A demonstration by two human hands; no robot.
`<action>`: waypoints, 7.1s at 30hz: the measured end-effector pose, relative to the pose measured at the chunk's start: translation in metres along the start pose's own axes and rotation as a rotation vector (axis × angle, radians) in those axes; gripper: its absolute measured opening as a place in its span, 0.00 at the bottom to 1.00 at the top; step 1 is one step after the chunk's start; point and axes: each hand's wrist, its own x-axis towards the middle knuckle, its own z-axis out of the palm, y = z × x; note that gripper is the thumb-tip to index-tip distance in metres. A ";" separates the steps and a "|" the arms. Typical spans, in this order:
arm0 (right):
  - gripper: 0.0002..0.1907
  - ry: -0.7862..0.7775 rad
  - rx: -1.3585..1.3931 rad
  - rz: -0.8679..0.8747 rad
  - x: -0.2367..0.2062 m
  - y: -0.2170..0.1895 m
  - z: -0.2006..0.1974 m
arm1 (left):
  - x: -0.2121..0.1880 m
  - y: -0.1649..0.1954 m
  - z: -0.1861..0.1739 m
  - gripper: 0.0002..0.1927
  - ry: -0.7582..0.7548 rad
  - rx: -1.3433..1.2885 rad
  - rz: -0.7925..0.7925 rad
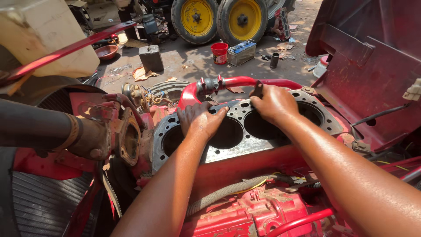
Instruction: The person uses a scraper to clean the surface of a red engine block, focusing on the cylinder head area. They repeatedly scrape and wipe the metal surface to remove residue or debris.
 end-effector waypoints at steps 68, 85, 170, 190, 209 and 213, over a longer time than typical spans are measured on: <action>0.17 -0.131 0.049 -0.158 0.022 -0.026 0.012 | 0.000 -0.004 0.002 0.20 0.097 -0.103 0.009; 0.17 -0.202 0.056 -0.155 0.027 -0.022 0.017 | 0.001 -0.005 0.006 0.19 0.134 -0.107 0.016; 0.18 -0.257 -0.069 -0.318 0.032 -0.058 0.020 | 0.007 -0.009 0.015 0.13 0.266 -0.250 -0.015; 0.17 -0.240 0.143 -0.219 0.021 -0.045 0.018 | 0.009 -0.012 0.020 0.13 0.284 -0.239 0.002; 0.18 -0.241 0.022 -0.246 0.025 -0.056 0.019 | 0.007 -0.011 0.015 0.14 0.240 -0.266 -0.017; 0.18 -0.231 0.035 -0.261 0.026 -0.058 0.019 | 0.008 -0.010 0.013 0.13 0.248 -0.253 -0.025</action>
